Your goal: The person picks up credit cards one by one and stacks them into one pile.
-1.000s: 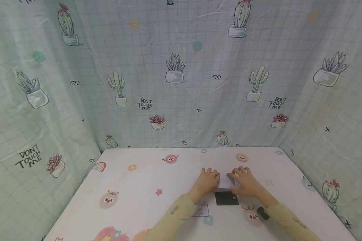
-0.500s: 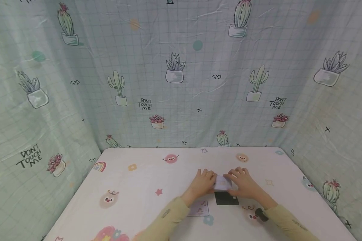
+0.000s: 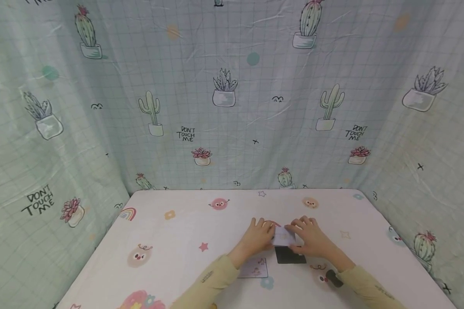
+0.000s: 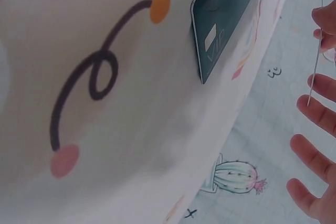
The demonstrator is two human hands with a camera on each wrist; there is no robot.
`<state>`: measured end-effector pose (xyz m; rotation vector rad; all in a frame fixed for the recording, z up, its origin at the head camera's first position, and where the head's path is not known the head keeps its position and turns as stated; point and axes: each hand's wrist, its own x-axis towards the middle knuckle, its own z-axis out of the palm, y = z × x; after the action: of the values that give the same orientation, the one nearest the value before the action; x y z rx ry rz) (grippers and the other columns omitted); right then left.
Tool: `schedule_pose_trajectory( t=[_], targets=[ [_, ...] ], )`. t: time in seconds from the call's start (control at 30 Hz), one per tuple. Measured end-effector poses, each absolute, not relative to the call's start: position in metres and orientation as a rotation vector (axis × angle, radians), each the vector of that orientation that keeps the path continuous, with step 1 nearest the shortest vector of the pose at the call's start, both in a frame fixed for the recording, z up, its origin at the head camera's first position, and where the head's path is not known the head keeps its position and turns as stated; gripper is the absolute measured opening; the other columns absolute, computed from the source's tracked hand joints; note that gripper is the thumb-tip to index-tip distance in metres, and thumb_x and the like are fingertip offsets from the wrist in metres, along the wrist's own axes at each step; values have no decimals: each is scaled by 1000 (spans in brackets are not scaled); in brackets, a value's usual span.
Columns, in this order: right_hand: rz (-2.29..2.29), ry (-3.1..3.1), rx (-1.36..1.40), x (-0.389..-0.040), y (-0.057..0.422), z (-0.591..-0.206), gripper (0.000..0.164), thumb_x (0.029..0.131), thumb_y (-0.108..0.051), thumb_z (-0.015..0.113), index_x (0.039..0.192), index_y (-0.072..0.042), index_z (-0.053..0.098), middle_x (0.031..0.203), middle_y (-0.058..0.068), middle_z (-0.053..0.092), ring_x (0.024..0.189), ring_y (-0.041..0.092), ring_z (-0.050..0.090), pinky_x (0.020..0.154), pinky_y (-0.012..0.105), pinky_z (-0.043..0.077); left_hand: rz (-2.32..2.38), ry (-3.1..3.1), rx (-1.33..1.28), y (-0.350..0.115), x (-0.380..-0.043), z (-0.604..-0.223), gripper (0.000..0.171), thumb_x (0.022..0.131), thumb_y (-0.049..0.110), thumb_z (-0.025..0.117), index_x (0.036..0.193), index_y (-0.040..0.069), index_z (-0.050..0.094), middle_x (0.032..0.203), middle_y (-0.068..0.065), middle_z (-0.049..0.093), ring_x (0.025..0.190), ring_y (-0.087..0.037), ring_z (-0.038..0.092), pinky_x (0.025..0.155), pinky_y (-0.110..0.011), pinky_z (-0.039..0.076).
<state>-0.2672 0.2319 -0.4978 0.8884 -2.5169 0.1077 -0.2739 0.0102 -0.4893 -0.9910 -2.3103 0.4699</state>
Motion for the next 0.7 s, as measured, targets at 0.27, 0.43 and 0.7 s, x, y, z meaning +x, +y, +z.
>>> schedule_pose_trajectory(
  t=[0.27, 0.43, 0.7],
  targets=[
    [118, -2469, 928, -265, 227, -497, 53, 65, -44, 70, 112, -21, 58, 98, -5, 52, 89, 14, 40, 79, 41, 32, 463, -2282, -1002, 2, -270, -490, 57, 74, 57, 57, 116, 20, 54, 108, 5, 55, 97, -15, 52, 84, -36, 45],
    [139, -2463, 950, -263, 223, -496, 54, 64, -44, 71, 111, -20, 59, 97, -6, 52, 88, 13, 40, 78, 39, 32, 476, -2285, -994, -3, -264, -488, 58, 73, 57, 58, 117, 20, 54, 108, 5, 56, 97, -15, 54, 84, -36, 46],
    [164, -2504, 957, -260, 215, -495, 55, 65, -45, 70, 112, -19, 59, 99, -6, 53, 89, 13, 41, 79, 41, 34, 464, -2317, -986, -11, -258, -488, 58, 75, 56, 58, 118, 19, 54, 111, 4, 56, 97, -16, 54, 85, -38, 46]
  ],
)
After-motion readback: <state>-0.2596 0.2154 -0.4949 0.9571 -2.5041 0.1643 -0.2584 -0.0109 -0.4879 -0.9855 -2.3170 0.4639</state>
